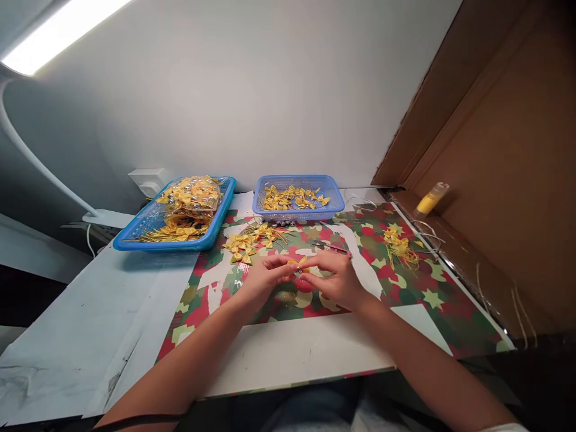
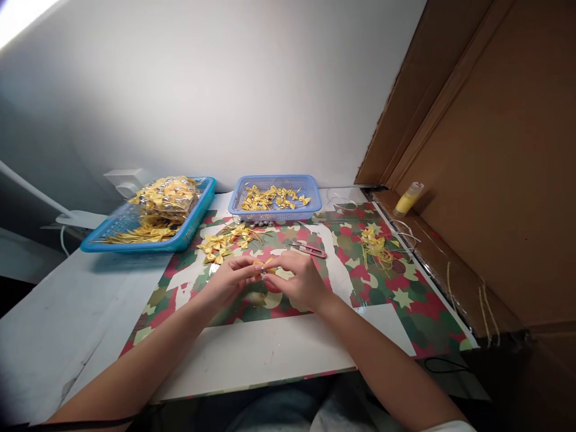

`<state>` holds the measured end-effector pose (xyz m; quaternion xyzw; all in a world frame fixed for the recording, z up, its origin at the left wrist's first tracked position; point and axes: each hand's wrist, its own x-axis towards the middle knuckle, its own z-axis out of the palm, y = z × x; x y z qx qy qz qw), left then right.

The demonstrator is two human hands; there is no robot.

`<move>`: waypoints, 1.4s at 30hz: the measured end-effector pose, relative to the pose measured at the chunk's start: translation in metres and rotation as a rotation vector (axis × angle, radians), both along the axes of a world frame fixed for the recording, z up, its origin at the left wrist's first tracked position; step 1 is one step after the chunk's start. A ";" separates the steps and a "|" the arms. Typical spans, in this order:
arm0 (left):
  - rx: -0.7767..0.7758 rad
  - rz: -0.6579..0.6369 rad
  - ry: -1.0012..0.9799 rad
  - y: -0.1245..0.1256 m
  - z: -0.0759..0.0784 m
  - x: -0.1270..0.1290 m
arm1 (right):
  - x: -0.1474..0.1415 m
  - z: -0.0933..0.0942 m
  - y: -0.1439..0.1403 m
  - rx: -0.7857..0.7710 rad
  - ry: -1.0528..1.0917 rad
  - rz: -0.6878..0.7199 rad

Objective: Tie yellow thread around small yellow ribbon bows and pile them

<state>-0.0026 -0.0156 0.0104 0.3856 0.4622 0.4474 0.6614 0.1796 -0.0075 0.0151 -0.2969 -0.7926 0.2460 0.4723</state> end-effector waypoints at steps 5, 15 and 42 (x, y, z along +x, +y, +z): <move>-0.180 -0.028 -0.158 0.000 0.001 -0.001 | -0.001 -0.007 0.003 0.084 0.049 0.044; -0.275 -0.256 -0.337 -0.007 0.002 -0.001 | 0.001 -0.011 0.003 -0.056 0.020 0.076; 0.417 -0.209 0.323 -0.012 0.008 -0.006 | 0.066 0.027 0.056 -0.618 1.089 -0.191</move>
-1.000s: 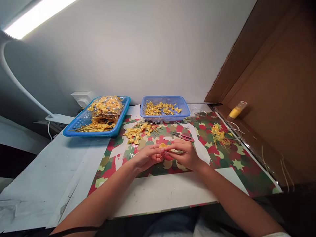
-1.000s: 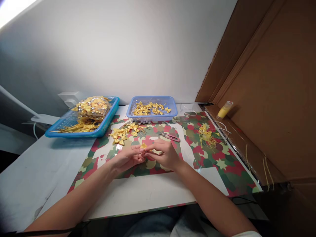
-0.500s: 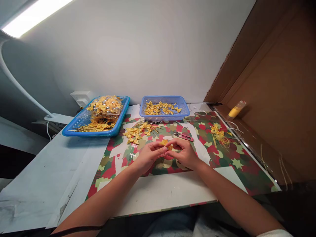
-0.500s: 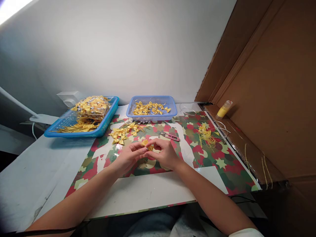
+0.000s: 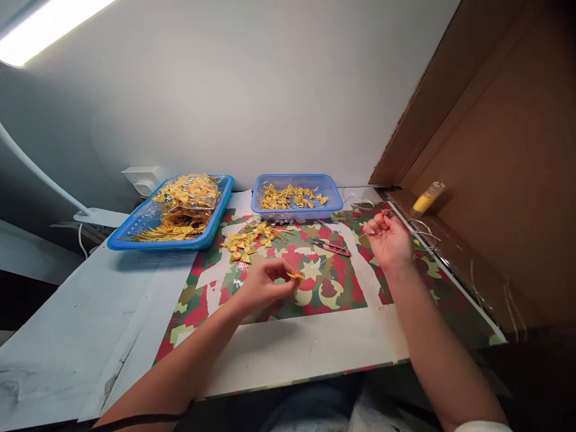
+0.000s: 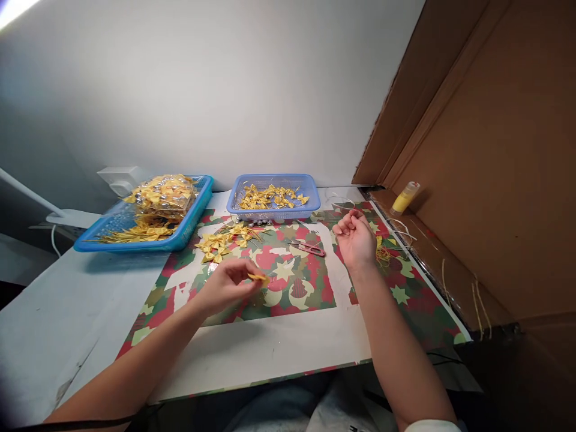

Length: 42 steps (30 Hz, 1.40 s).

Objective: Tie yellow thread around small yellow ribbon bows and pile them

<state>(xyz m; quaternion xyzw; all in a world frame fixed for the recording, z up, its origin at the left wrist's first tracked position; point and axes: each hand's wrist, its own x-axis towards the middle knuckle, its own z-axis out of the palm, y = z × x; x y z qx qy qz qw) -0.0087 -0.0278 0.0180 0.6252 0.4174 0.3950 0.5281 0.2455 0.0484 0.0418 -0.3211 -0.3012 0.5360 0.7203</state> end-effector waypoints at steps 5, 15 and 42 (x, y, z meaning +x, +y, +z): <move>0.527 -0.142 0.507 -0.009 -0.004 0.005 | 0.000 -0.006 0.003 -0.037 0.003 0.028; 0.913 -0.166 0.949 -0.017 -0.031 0.018 | -0.029 -0.006 0.038 -0.318 -0.136 0.290; 0.750 0.018 0.872 -0.021 -0.038 0.034 | -0.102 0.023 0.093 -0.425 -0.772 0.318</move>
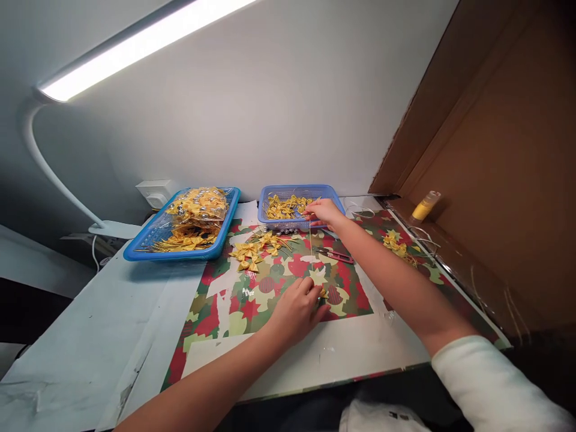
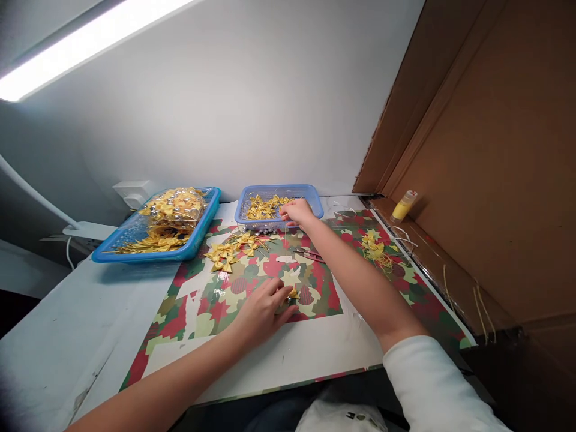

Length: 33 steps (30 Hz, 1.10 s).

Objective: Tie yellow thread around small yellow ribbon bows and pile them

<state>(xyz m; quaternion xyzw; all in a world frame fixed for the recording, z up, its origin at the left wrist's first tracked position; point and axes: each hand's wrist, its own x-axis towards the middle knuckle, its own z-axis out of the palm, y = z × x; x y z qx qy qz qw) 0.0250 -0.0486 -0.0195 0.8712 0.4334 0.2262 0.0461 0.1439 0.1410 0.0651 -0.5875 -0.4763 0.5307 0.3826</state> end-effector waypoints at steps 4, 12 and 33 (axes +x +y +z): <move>-0.018 0.005 -0.087 0.003 0.005 -0.007 | -0.002 -0.003 0.007 0.059 -0.130 -0.031; 0.029 0.044 -0.154 0.014 0.008 -0.019 | 0.001 -0.013 0.013 0.210 -0.318 -0.049; 0.034 0.821 0.179 0.076 0.021 -0.100 | 0.000 -0.049 -0.077 0.740 -0.432 0.189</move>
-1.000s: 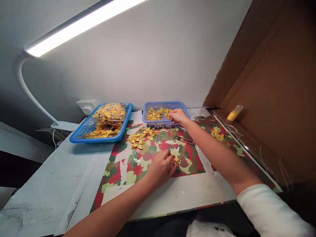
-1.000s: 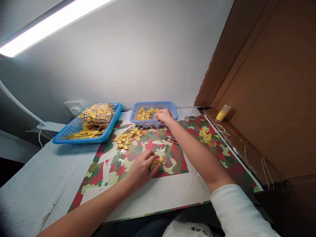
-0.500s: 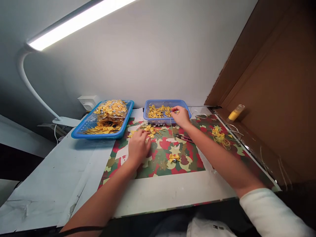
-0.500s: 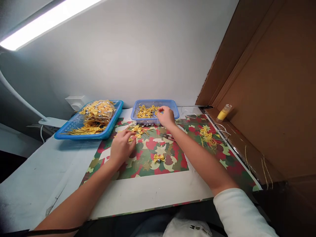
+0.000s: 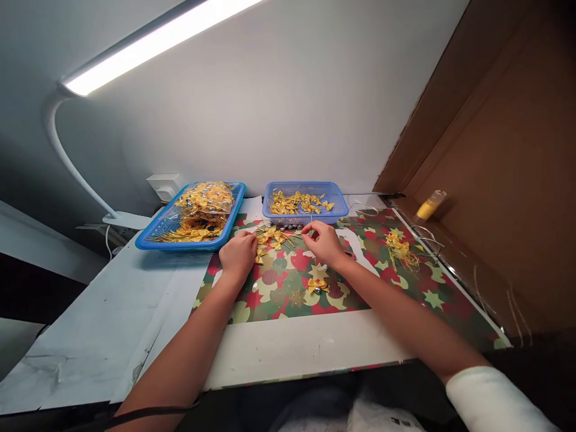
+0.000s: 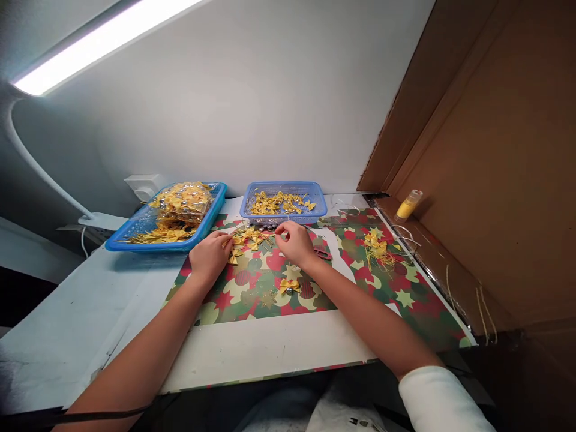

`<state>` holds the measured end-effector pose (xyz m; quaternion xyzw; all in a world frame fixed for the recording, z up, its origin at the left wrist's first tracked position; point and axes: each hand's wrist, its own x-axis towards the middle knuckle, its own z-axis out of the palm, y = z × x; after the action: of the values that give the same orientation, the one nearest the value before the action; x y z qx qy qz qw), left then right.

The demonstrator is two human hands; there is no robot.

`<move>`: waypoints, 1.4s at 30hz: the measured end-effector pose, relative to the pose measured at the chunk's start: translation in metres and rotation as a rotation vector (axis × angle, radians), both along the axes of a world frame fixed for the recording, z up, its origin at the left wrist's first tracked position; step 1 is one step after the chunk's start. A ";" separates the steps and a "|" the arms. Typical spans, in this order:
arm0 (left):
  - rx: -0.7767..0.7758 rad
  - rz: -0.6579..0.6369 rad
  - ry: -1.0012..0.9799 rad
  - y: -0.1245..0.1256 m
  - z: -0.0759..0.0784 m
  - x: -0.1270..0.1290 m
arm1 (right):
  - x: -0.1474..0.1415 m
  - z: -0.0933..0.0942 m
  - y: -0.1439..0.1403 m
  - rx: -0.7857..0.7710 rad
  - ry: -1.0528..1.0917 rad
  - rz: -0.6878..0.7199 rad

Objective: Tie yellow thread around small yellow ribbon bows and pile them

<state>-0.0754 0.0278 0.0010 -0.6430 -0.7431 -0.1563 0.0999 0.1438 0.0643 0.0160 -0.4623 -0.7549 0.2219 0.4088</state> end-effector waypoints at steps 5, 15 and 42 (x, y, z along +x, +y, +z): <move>0.306 -0.157 -0.038 -0.007 0.003 0.004 | -0.008 0.003 -0.014 0.096 -0.165 0.037; 0.362 -0.354 -0.435 -0.026 0.010 0.026 | -0.007 0.004 -0.028 0.186 -0.365 0.005; 0.101 -0.469 -1.111 -0.065 0.004 0.079 | 0.003 -0.018 -0.081 -0.488 0.820 -0.070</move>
<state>0.0035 -0.0372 0.0046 -0.6062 -0.5143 -0.5217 -0.3096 0.1465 -0.0172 -0.0016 -0.4443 -0.4410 0.5429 0.5597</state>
